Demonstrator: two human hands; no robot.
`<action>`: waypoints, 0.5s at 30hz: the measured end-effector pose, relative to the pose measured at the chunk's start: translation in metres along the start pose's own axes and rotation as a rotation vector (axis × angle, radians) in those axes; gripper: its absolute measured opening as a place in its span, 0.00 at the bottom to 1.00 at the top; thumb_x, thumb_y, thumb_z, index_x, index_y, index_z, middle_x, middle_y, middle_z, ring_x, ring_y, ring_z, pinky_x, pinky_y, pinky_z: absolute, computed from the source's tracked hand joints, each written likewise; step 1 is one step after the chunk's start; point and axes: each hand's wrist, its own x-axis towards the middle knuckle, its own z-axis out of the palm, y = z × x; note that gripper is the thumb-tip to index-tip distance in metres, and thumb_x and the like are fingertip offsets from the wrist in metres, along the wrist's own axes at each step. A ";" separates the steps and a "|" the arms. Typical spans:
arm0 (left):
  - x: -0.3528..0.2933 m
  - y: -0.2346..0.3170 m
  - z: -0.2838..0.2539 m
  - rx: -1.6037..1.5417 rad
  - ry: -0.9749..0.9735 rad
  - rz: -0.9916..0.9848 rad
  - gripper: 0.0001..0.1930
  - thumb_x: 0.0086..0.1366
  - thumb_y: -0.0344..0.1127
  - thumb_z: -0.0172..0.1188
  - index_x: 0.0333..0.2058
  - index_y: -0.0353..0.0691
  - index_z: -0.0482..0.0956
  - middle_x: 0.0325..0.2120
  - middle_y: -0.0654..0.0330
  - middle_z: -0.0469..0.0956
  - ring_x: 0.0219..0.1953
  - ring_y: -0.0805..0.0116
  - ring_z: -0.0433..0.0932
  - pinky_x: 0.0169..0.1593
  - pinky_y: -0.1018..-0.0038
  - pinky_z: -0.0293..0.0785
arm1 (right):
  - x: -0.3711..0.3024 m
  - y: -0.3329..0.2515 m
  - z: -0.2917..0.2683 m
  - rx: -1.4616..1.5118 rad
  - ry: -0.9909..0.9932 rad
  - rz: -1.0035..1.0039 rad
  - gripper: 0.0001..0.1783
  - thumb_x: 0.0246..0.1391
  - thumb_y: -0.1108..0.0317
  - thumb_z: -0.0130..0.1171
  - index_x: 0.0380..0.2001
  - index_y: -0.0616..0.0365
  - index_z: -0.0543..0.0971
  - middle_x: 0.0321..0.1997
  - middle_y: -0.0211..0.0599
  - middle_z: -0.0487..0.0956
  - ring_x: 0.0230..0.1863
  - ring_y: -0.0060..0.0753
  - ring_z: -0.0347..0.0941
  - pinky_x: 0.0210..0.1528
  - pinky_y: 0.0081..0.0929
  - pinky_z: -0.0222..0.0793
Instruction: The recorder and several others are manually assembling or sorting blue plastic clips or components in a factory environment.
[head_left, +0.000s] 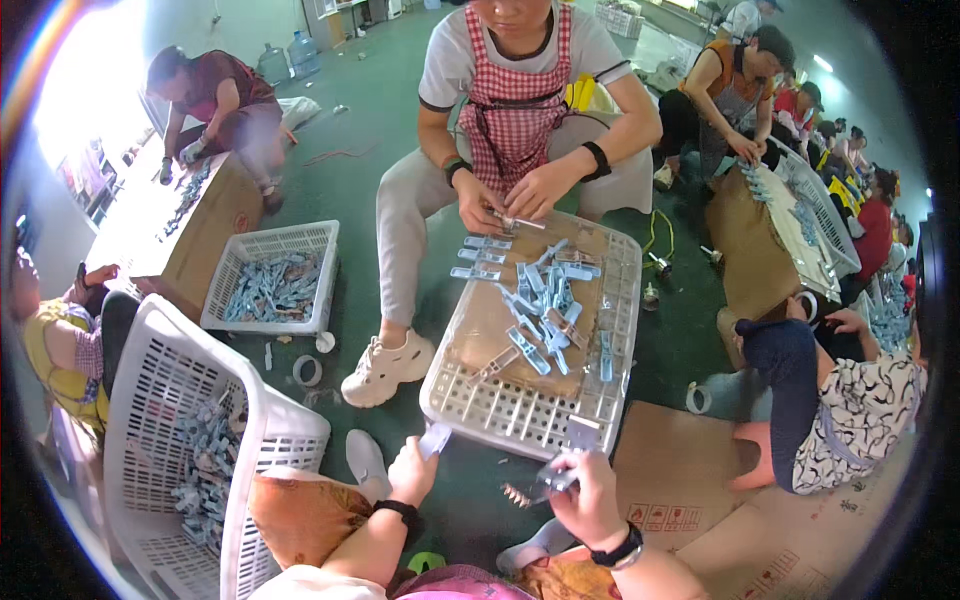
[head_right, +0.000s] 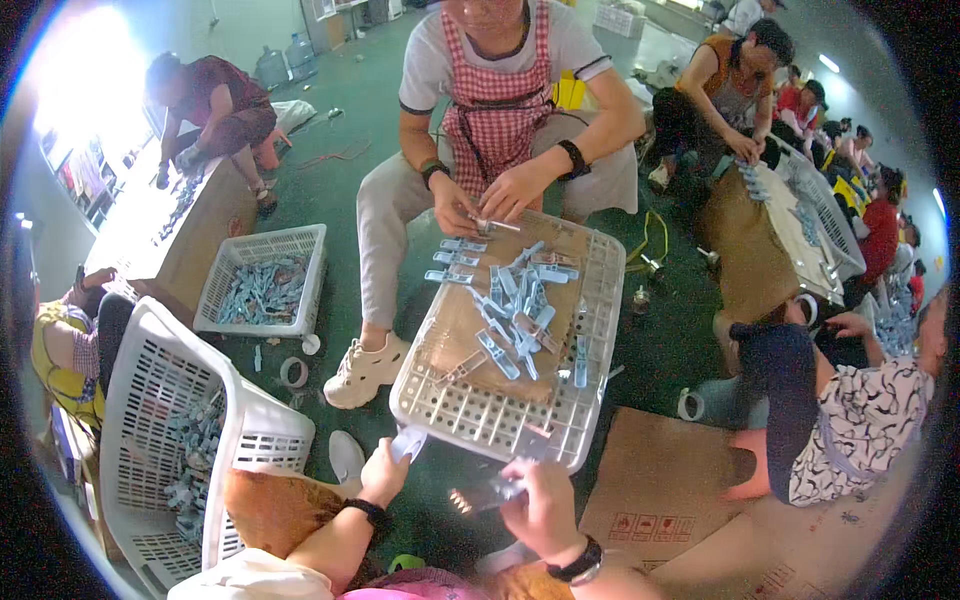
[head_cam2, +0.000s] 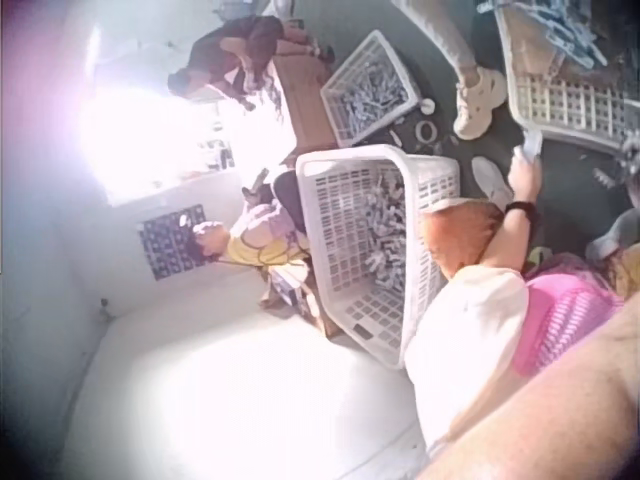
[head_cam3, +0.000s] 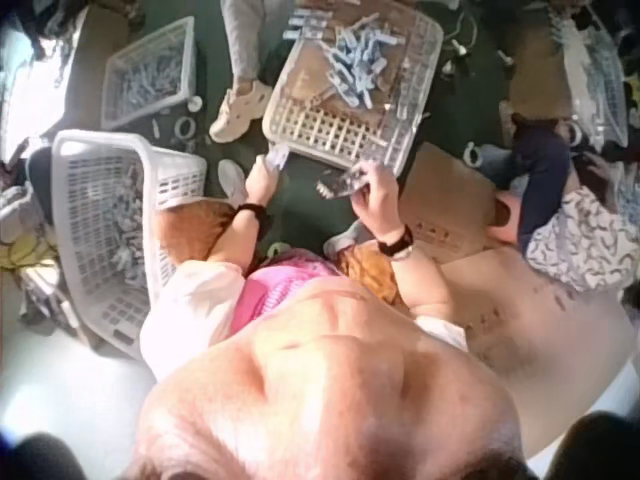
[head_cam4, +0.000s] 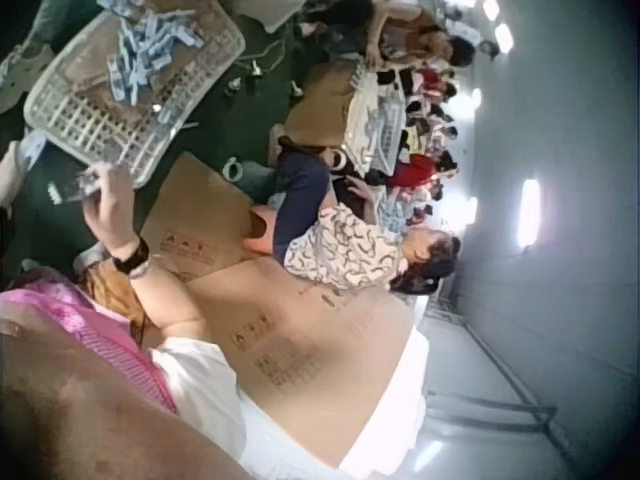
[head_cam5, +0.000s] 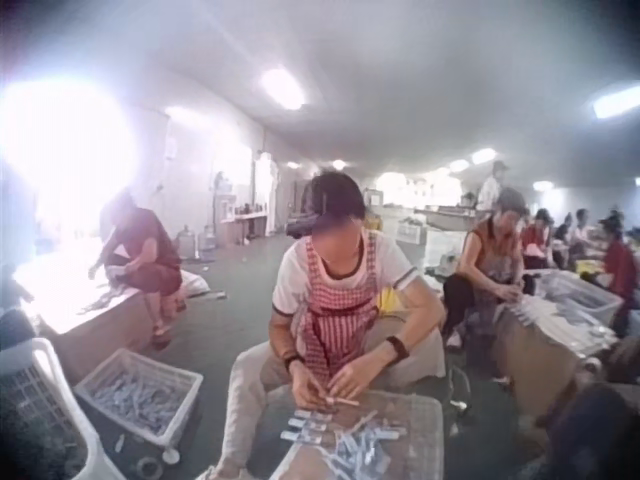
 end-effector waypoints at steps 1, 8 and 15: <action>-0.002 -0.001 0.002 0.008 -0.015 -0.029 0.23 0.57 0.48 0.58 0.46 0.41 0.68 0.36 0.48 0.77 0.38 0.48 0.77 0.44 0.57 0.72 | -0.003 -0.002 -0.001 -0.016 -0.038 -0.005 0.16 0.35 0.75 0.57 0.34 0.53 0.73 0.28 0.35 0.73 0.31 0.42 0.69 0.36 0.34 0.61; -0.009 -0.022 0.017 0.080 -0.034 -0.096 0.21 0.53 0.45 0.62 0.40 0.39 0.68 0.31 0.48 0.78 0.36 0.47 0.78 0.41 0.56 0.73 | 0.006 0.034 0.000 -0.131 -0.080 0.093 0.20 0.32 0.78 0.58 0.35 0.53 0.72 0.29 0.37 0.74 0.32 0.45 0.71 0.36 0.39 0.65; 0.014 -0.011 -0.001 0.020 -0.078 -0.031 0.25 0.53 0.55 0.60 0.37 0.38 0.74 0.35 0.47 0.78 0.41 0.49 0.77 0.46 0.57 0.72 | 0.026 0.015 0.014 -0.087 0.075 -0.107 0.16 0.36 0.78 0.56 0.35 0.56 0.72 0.30 0.40 0.73 0.32 0.45 0.70 0.36 0.37 0.66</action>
